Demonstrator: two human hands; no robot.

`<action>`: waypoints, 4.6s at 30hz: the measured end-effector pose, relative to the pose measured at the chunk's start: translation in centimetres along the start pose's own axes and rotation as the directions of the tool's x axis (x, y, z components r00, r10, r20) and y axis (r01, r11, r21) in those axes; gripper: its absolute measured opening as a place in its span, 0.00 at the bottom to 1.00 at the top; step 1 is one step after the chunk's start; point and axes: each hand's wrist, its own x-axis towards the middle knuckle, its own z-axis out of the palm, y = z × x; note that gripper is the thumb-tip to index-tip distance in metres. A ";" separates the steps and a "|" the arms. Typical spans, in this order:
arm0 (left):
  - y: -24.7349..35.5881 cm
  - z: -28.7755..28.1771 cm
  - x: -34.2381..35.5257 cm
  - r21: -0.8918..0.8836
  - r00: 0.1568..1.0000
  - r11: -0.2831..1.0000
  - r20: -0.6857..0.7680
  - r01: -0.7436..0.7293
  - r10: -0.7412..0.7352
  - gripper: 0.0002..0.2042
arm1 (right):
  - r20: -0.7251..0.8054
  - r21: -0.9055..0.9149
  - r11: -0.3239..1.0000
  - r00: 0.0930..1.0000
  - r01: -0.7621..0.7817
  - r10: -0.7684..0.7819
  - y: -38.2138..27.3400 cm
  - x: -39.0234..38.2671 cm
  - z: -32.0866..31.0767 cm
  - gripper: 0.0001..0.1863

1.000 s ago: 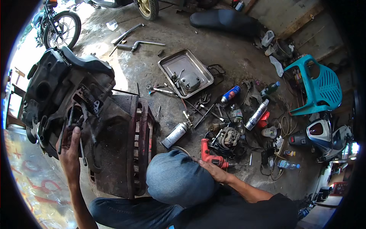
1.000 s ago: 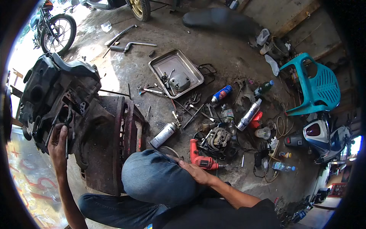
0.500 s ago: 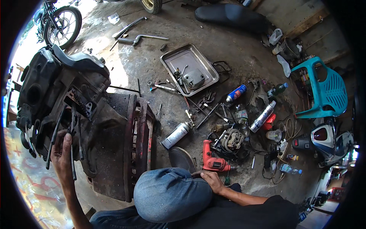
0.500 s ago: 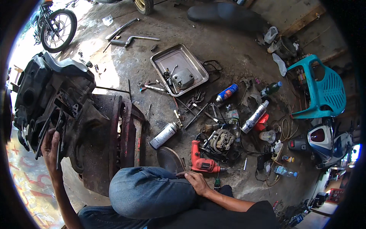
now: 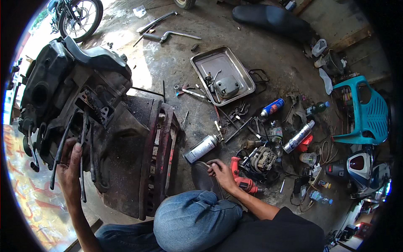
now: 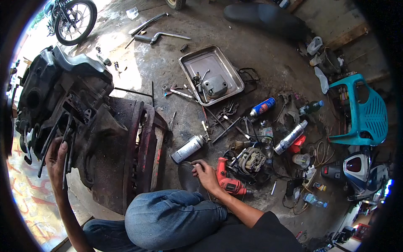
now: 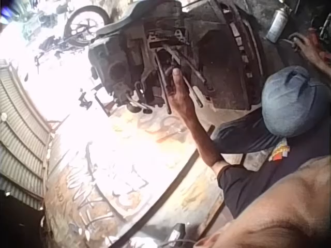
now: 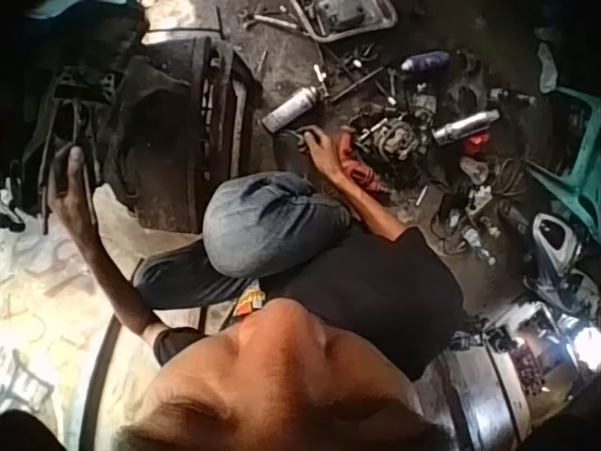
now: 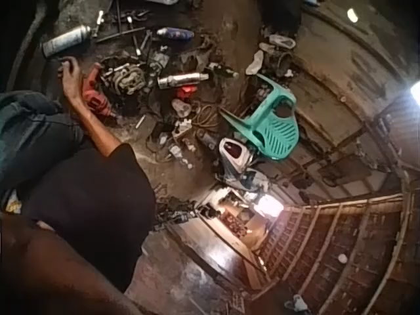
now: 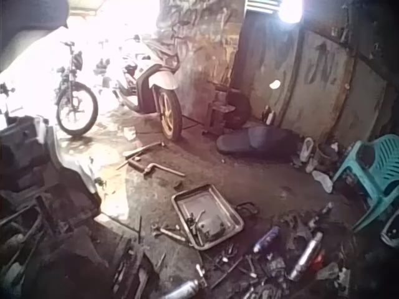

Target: Repairing and cleaning a motorcycle engine using tools and cleaning spray.

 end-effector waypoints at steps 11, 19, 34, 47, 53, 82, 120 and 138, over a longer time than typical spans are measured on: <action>-2.7 -2.1 0.3 0.157 0.972 0.977 -0.208 0.140 -0.106 0.28 | 0.298 -0.453 0.887 0.922 -0.089 0.245 5.7 -3.8 -2.2 0.25; -3.9 -3.0 -0.1 0.123 0.968 0.968 -0.152 0.219 -0.200 0.26 | 0.299 -0.360 0.913 0.903 -0.193 0.308 6.6 -4.0 -2.2 0.25; -1.6 -2.2 0.0 0.105 0.993 0.988 0.007 0.115 -0.117 0.15 | 0.135 -0.384 0.917 0.989 0.106 -0.058 -1.2 4.7 -1.6 0.18; 2.5 -0.8 -0.5 0.304 0.986 0.940 0.015 0.154 -0.166 0.26 | -0.043 -0.944 0.257 0.699 0.205 -0.714 -22.3 51.3 0.3 0.27; 2.4 -2.2 -0.8 0.321 0.969 0.932 0.119 0.168 -0.216 0.19 | -0.058 -0.975 0.219 0.894 0.045 -0.443 -22.0 56.6 0.8 0.30; 9.4 -1.4 -10.1 0.007 0.819 0.834 -0.186 -0.552 0.543 0.25 | 0.595 0.367 0.557 0.272 0.745 -0.756 -39.1 -3.3 6.7 0.17; -2.9 -5.1 -4.9 -0.042 0.984 0.985 0.038 -0.170 0.172 0.14 | 0.448 0.168 0.935 0.820 0.312 -0.355 -34.1 2.9 15.6 0.16; -2.0 -2.7 -2.4 -0.041 0.940 0.940 -0.032 -0.340 0.339 0.14 | 0.474 0.347 0.929 0.830 0.131 -0.294 -33.2 2.6 16.4 0.14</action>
